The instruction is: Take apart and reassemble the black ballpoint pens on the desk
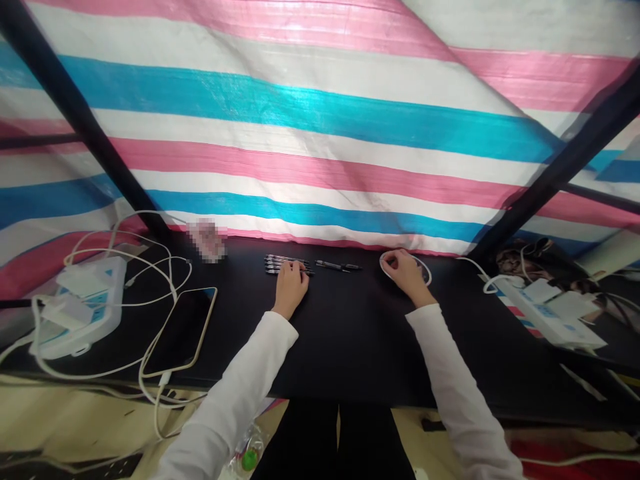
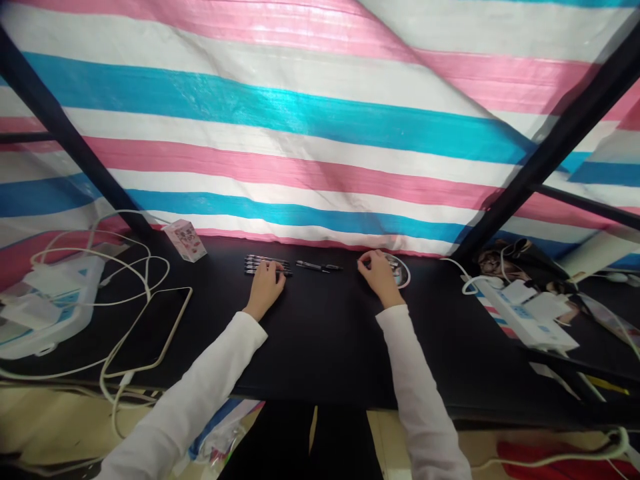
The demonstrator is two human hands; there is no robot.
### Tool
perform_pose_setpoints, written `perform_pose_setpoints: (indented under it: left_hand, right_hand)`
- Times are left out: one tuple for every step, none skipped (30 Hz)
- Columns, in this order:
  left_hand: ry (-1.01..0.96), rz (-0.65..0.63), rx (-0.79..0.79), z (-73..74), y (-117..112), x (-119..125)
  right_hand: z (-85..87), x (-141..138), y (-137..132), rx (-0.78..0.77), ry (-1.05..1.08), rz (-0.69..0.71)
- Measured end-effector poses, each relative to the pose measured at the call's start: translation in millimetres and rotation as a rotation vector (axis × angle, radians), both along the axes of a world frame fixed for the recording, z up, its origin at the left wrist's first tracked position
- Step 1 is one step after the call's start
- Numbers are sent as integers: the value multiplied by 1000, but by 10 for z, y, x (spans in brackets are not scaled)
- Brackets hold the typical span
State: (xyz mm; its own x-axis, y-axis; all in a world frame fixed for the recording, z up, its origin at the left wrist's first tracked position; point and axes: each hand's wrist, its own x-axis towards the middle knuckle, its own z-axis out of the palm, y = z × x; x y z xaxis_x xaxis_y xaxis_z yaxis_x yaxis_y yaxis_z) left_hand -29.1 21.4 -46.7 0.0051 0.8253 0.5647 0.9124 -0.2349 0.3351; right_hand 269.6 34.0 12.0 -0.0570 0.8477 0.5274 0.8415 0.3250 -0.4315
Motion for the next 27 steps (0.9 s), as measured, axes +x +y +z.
perform_pose_setpoints:
  left_hand:
    - [31,-7,-13,10,1,35]
    - [58,-7,-26,20,6,67]
    - [80,-2,-36,27,12,93]
    - [96,3,-42,34,20,114]
    - [108,6,-43,40,28,127]
    - [116,6,-42,46,35,134]
    - [122,3,-41,52,41,137]
    - [125,0,-42,58,43,136]
    - [127,-1,-45,64,43,134]
    - [126,-1,-53,70,41,132]
    - [124,2,-62,75,39,129]
    - [121,6,-71,79,36,126]
    - [118,11,-78,81,33,124]
    - [115,13,-81,83,31,122]
    - [114,14,-80,82,29,121]
    - [113,15,-76,81,27,122]
    - [113,19,-69,80,24,127]
    - [112,26,-60,79,20,137]
    - [108,34,-48,78,15,154]
    - [103,35,-36,77,8,181]
    - [99,23,-23,75,1,216]
    - [99,-9,-12,72,-4,259]
    - [105,-57,-5,67,-7,309]
    - [122,-122,-4,60,-4,363]
    - [143,-183,-7,51,5,418]
    - [165,-225,-15,41,20,470]
    - [181,-252,-23,31,41,518]
  right_hand:
    - [-9,-138,-23,18,23,65]
    - [-31,-280,-48,37,59,102]
    - [-64,-417,-74,50,97,127]
    - [-107,-542,-100,59,125,148]
    - [-156,-650,-126,67,147,163]
    - [-208,-737,-151,69,162,177]
    - [-259,-799,-175,58,165,192]
    - [-304,-839,-197,46,164,206]
    - [-342,-858,-216,37,161,214]
    - [-372,-861,-232,28,158,217]
    - [-393,-851,-246,21,157,216]
    - [-407,-833,-255,15,156,211]
    - [-415,-812,-262,9,154,203]
    - [-420,-790,-265,2,153,196]
    - [-424,-769,-264,-4,151,189]
    - [-429,-750,-259,-7,150,181]
    - [-435,-735,-251,-7,151,172]
    - [-444,-724,-240,-7,156,164]
    - [-456,-717,-226,-7,164,156]
    - [-469,-714,-212,-9,174,149]
    - [-484,-714,-198,-12,187,144]
    - [-499,-716,-185,-18,200,145]
    - [-513,-721,-175,-25,211,152]
    - [-526,-727,-167,-31,220,161]
    - [-537,-732,-161,-37,226,172]
    - [-546,-736,-157,-40,231,183]
    - [-553,-737,-155,-42,234,191]
